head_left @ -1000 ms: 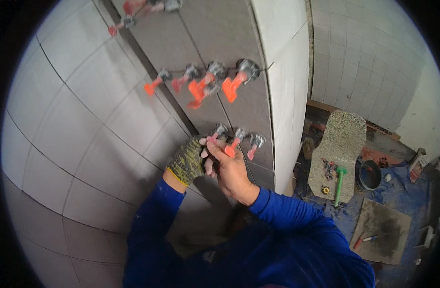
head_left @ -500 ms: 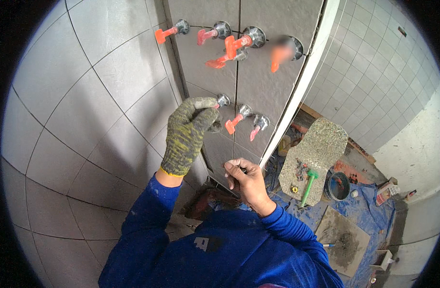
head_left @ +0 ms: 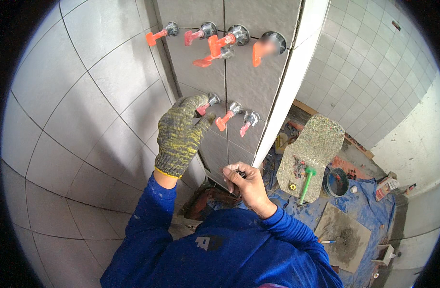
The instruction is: The person installs white ceramic tiles on a curved wall using red tile leveling clips and wedges. They press tiles into place, then tighten the clips to maintain even spacing between tiles.
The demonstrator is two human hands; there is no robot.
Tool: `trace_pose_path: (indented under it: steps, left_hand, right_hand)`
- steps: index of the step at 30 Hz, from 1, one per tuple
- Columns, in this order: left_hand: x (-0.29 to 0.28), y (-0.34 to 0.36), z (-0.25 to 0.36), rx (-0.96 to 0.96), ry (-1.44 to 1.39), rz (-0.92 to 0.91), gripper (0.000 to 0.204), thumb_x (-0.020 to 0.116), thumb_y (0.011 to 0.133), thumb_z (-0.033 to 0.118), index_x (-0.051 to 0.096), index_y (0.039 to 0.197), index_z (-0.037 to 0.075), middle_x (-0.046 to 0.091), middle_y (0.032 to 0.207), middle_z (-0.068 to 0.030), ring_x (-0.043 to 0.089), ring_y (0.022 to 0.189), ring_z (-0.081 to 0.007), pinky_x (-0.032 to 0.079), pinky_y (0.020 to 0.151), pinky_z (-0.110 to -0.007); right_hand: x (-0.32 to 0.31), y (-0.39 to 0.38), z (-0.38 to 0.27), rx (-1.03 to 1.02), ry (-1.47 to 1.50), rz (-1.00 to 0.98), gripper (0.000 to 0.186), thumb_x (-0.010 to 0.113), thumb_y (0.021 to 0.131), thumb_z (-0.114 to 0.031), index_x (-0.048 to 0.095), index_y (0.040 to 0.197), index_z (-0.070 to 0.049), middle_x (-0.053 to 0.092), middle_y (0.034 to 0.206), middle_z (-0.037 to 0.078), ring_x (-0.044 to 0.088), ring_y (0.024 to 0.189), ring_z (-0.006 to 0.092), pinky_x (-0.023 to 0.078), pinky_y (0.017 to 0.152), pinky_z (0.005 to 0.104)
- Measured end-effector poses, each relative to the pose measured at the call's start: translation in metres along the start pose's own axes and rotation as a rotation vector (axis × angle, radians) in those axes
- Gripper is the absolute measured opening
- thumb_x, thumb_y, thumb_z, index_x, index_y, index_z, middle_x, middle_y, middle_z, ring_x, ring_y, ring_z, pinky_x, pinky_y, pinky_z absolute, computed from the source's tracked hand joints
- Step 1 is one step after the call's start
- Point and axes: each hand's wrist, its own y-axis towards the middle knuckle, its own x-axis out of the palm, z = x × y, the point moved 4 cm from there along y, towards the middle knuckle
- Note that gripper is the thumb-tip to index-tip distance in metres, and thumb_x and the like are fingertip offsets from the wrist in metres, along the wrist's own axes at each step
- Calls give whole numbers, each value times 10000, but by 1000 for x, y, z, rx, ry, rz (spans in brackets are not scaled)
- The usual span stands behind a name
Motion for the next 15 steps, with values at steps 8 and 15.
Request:
trace_pose_path:
  steps: [8, 15]
  left_hand:
    - [3, -1, -2, 162, 127, 55, 261, 780, 884, 112, 742, 1138, 63, 733, 1047, -105, 717, 878, -215, 571, 801, -344]
    - [7, -5, -5, 34, -85, 166, 206, 787, 881, 88, 751, 1080, 49, 733, 1005, -107, 707, 822, -199, 570, 752, -326]
  right_hand:
    - [-11, -8, 2, -3, 35, 43, 177, 725, 996, -215, 699, 1031, -44, 660, 798, 1, 574, 585, 66, 375, 487, 210]
    - [-13, -6, 2, -9, 27, 41, 203, 713, 1002, -208, 700, 1023, -6, 641, 776, -4, 556, 603, 65, 436, 553, 235]
